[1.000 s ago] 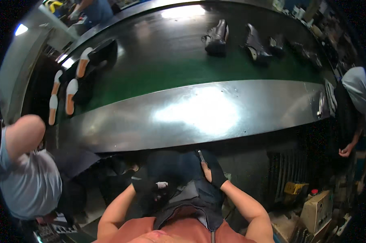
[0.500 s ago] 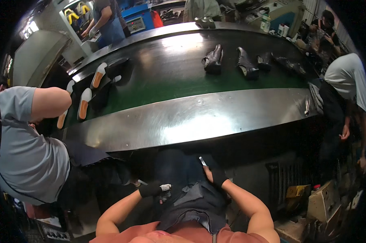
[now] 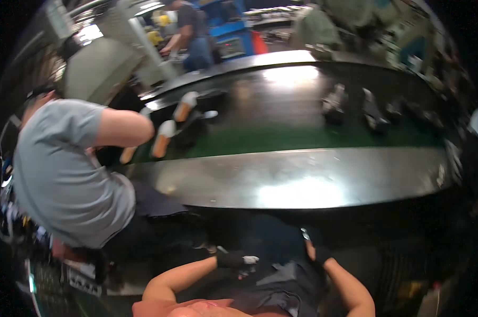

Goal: The person uses pliers to trim excess material from the edges of shoes on a conveyor belt. They repeatedly pick up shoes, pull away loose material with the pliers, and place the shoes back on the belt. The process is repeated for multiple shoes throughout the clip.

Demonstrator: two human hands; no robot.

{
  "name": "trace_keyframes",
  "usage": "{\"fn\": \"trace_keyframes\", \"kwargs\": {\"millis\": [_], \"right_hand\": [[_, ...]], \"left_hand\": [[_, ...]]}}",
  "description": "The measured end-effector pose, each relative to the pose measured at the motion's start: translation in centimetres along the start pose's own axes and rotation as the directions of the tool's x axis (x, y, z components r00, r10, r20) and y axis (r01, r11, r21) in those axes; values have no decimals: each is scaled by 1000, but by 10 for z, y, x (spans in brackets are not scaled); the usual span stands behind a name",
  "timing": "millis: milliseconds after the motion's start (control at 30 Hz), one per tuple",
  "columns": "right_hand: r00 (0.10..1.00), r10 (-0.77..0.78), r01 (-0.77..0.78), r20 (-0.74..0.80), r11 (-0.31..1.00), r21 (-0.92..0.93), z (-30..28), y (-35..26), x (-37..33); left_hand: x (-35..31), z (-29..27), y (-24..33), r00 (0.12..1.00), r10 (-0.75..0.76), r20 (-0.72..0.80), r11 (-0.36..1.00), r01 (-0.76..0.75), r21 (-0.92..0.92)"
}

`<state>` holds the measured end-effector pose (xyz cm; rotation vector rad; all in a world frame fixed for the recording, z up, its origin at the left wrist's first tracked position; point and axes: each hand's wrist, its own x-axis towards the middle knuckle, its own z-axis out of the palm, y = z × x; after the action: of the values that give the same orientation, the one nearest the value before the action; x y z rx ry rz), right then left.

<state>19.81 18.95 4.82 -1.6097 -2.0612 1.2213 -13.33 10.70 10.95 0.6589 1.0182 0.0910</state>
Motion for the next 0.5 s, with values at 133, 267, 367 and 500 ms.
{"fn": "trace_keyframes", "kwargs": {"millis": [133,267,367,500], "right_hand": [[964,201,-185,175,977,-105,0,2,3],[976,154,-117,157,968,-221,20,40,13],[993,41,-19,108,980,-196,33,62,27],[995,-57,67,85,991,-116,4,14,31]], "left_hand": [[-2,-2,-2,999,-37,-15,999,37,39],[-12,9,13,994,-16,-105,999,20,33],[7,-3,-10,987,64,-145,996,-71,-48],[-2,-4,16,999,12,-52,999,-13,-31]]}}
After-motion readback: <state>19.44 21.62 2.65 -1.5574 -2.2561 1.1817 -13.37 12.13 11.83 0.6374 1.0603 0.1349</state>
